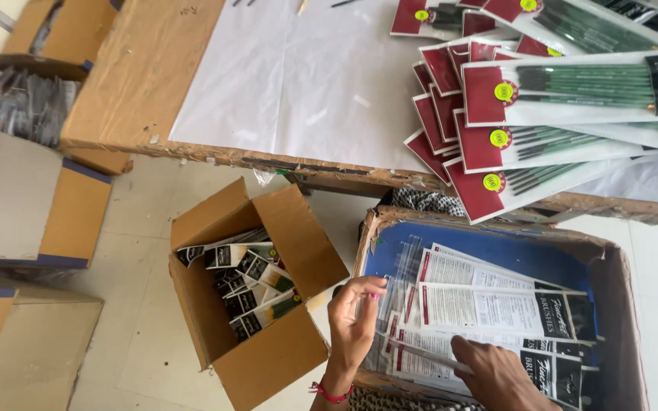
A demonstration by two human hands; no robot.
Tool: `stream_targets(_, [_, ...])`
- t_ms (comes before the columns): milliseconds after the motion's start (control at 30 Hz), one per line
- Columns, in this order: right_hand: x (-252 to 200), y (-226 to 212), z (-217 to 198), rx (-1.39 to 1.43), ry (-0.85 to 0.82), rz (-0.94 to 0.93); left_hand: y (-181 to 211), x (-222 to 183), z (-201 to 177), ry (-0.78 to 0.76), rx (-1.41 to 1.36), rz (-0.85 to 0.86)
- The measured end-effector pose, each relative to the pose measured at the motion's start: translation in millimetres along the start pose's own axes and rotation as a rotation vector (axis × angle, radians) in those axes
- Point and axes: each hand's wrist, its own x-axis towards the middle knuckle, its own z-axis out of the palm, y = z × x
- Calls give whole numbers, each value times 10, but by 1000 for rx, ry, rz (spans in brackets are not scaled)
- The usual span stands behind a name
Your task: The person picks up paintbrushes from a box, slides them into individual plastic sleeves, and sets the sleeved brushes back into the box.
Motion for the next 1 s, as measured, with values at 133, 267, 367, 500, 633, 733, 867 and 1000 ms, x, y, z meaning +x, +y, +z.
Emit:
stream_targets(133, [-304,169,-107,292,235,118,153,-37,-93,299,-429,75])
stream_targets(267, [-617,-247,-545,927,511,-1,488,-34,125,-114,-489,110])
stream_targets(367, [-478,-3,29,1286,362,33,837,-62,516,-375,-449,163])
stream_targets(500, [-622,-6,-275,1316,317,0,1007,-141,667,-399,-80,-16])
stream_targets(633, [-1174,-316,-1196,549,924,-83,1210,-165,819,-410,37,-93])
stream_targets(733, [-1469,-537,-1592,28,1181,-395,1451,-179,886,-414,9,-71])
stream_targets(867, [-1557,-963,-2033,-364,965,-673,1574,-232,904,-418,-144,34])
stream_targets(1000, [-1327,-782,-1905,-491,861,-669,1581,-302,893,-432,-155,64])
